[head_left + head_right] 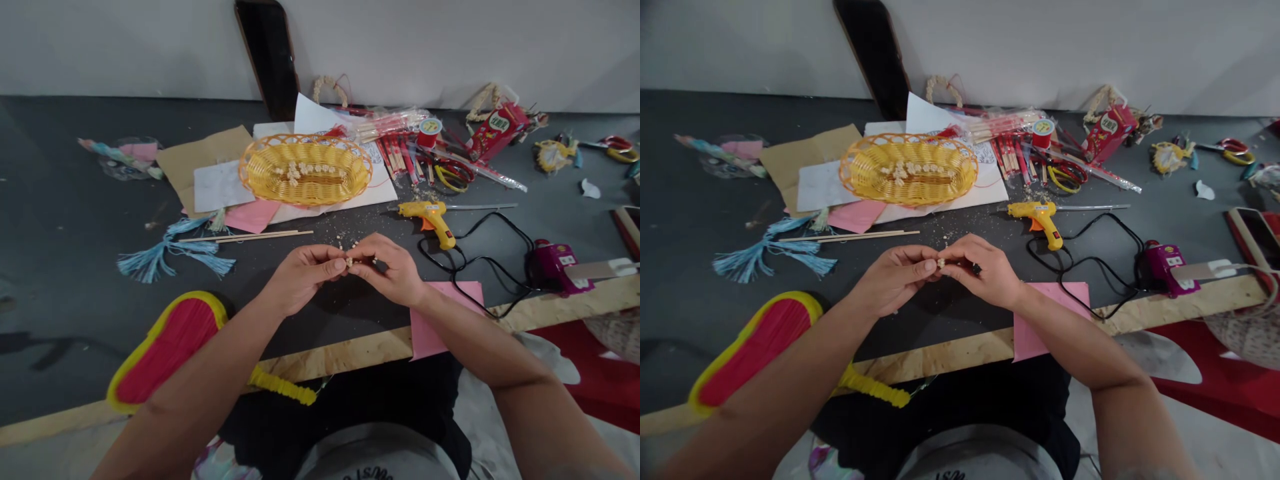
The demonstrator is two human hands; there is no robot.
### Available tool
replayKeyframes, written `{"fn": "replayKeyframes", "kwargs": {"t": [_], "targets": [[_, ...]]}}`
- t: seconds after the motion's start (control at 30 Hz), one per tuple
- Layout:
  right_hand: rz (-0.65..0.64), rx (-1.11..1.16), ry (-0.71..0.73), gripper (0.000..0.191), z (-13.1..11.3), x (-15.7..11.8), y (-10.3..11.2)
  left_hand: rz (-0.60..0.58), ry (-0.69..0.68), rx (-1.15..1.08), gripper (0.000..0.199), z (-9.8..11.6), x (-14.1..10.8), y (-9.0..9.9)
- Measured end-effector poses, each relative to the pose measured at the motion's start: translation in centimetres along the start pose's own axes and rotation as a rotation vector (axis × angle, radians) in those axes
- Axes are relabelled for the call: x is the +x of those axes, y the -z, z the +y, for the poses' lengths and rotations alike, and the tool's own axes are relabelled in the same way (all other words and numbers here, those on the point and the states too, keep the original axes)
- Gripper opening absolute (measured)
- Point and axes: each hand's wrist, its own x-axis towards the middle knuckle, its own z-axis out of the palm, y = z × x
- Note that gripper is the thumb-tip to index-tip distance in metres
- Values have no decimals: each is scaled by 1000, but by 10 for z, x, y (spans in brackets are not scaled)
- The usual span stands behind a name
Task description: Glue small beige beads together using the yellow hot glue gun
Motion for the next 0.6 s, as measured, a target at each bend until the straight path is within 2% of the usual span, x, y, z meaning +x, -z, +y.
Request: {"fn": "replayKeyframes", "kwargs": {"t": [0.33,0.6], "targets": [[-14,-10,29,16,2,-1,-2,20,14,11,27,2,0,-1],[15,-55,48,12,2,-2,-3,29,19,3,28,0,1,0]]}}
